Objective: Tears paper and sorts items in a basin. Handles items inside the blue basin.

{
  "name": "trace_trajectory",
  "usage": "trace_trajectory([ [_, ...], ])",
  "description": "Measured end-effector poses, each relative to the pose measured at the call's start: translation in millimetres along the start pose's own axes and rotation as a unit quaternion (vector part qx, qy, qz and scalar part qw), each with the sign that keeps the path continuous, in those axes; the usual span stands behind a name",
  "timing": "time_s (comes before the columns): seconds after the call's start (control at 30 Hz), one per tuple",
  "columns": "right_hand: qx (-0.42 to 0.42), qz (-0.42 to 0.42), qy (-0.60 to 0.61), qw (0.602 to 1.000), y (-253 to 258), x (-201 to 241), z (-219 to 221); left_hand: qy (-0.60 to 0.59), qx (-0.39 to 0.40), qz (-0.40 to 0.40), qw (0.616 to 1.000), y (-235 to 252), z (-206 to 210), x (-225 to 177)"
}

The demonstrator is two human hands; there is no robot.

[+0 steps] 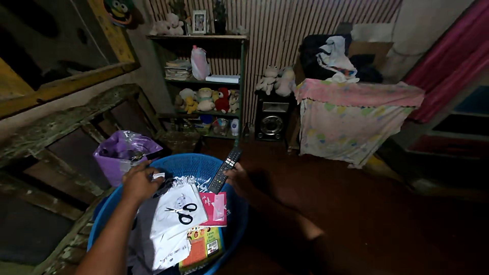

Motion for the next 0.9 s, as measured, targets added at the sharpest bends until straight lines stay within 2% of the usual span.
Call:
trace_trajectory([
  [0.4, -0.014, -0.089, -0.041, 0.995, -0.3, 6.1, -2.1, 0.004, 0.000, 0.001, 1.000, -1.1, -0.8, -0.7],
  [0.9, -0.054, -0.118, -0.067, 0.989, -4.7, 12.4, -3.3, 0.003, -0.009, 0.009, 1.000, -3.6, -1.8, -1.0],
])
Point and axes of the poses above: each hand's wrist, its own y-axis towards the middle knuckle, its own z-axis out of the palm, x = y × z, the point moved 5 cm from there along y, towards the middle knuckle, and after that the axes turned 7 degrees about -y, right-handed, at the moved point
